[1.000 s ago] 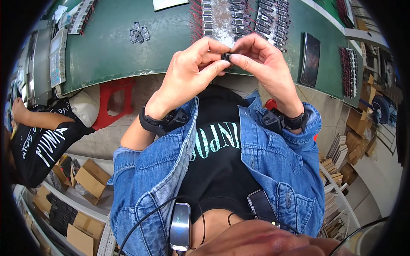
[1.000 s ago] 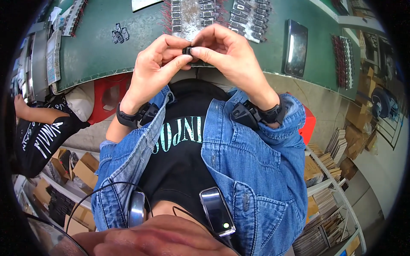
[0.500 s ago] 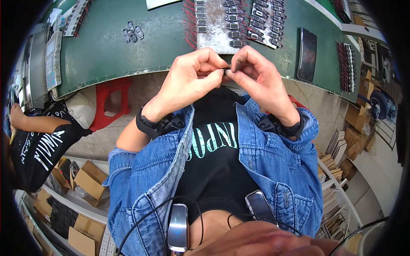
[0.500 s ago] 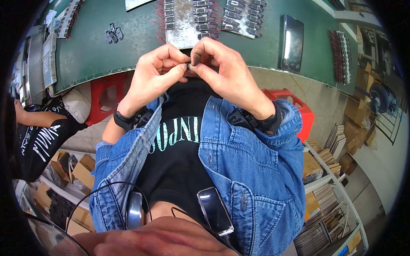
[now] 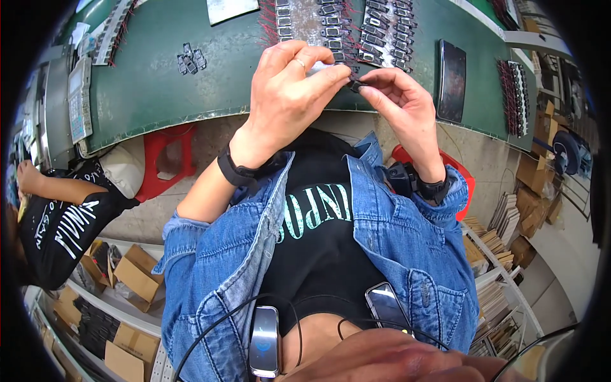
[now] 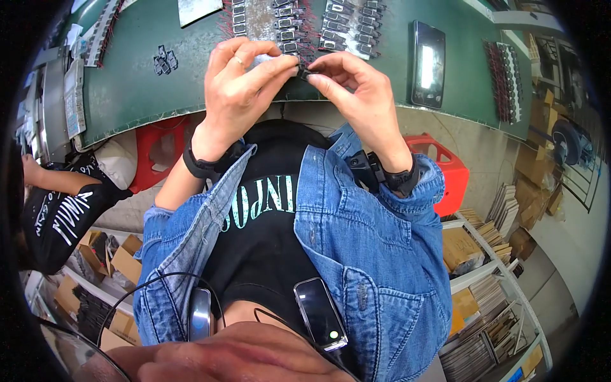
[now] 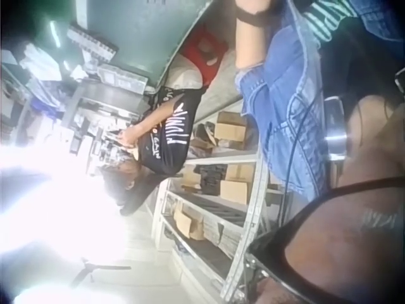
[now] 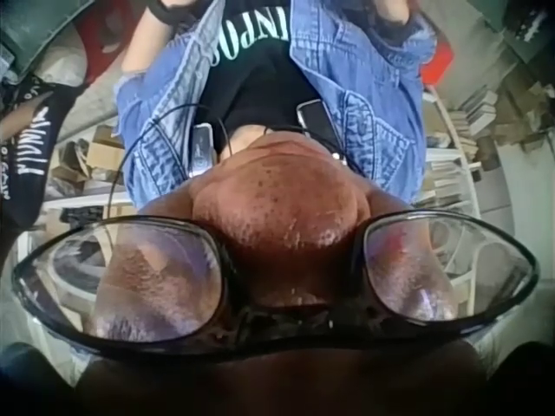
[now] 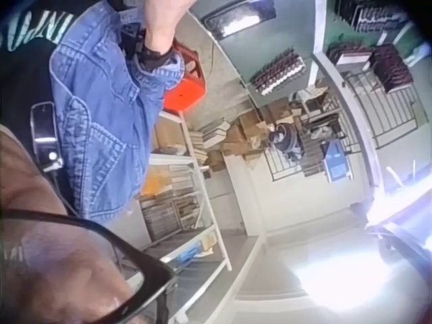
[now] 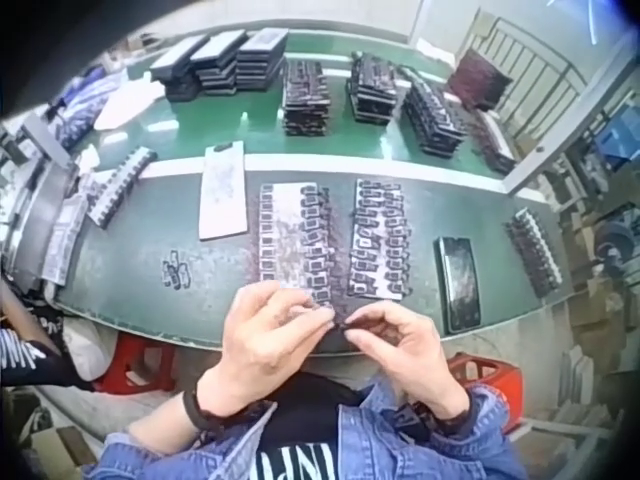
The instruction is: The person picks up a component and a small speaker, fits them together, and places the assembly onto a tray, repeating this process several times.
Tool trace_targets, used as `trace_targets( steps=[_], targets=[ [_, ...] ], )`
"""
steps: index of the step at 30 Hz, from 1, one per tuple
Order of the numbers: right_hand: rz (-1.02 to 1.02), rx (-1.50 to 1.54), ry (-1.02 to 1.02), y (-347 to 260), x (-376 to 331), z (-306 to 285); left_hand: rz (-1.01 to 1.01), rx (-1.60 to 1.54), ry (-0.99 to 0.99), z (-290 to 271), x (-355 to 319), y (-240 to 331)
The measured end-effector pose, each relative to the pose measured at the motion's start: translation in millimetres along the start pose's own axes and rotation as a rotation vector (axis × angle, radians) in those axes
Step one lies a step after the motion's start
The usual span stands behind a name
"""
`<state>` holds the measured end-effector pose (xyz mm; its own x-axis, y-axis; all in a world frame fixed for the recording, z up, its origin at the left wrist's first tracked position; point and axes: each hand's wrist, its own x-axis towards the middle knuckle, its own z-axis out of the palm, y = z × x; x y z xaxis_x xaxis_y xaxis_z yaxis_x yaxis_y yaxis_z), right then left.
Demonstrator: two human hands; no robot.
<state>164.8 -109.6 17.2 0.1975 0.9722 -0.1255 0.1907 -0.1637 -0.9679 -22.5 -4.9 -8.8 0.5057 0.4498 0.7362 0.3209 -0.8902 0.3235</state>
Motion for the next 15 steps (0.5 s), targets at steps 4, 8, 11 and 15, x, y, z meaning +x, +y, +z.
trace_targets(
  steps=[4,8,11,15],
  targets=[
    [0.032,0.048,0.008,5,-2,0,-0.018,-0.025,-0.088,7,-6,-6],
    [0.053,0.023,-0.003,4,-3,3,-0.07,-0.026,-0.072,7,-11,-3],
    [0.053,-0.005,-0.005,4,-2,6,-0.087,-0.036,-0.084,7,-10,-3],
    [0.039,-0.027,0.005,6,-1,7,-0.104,-0.046,-0.091,7,-10,-5]
  ],
)
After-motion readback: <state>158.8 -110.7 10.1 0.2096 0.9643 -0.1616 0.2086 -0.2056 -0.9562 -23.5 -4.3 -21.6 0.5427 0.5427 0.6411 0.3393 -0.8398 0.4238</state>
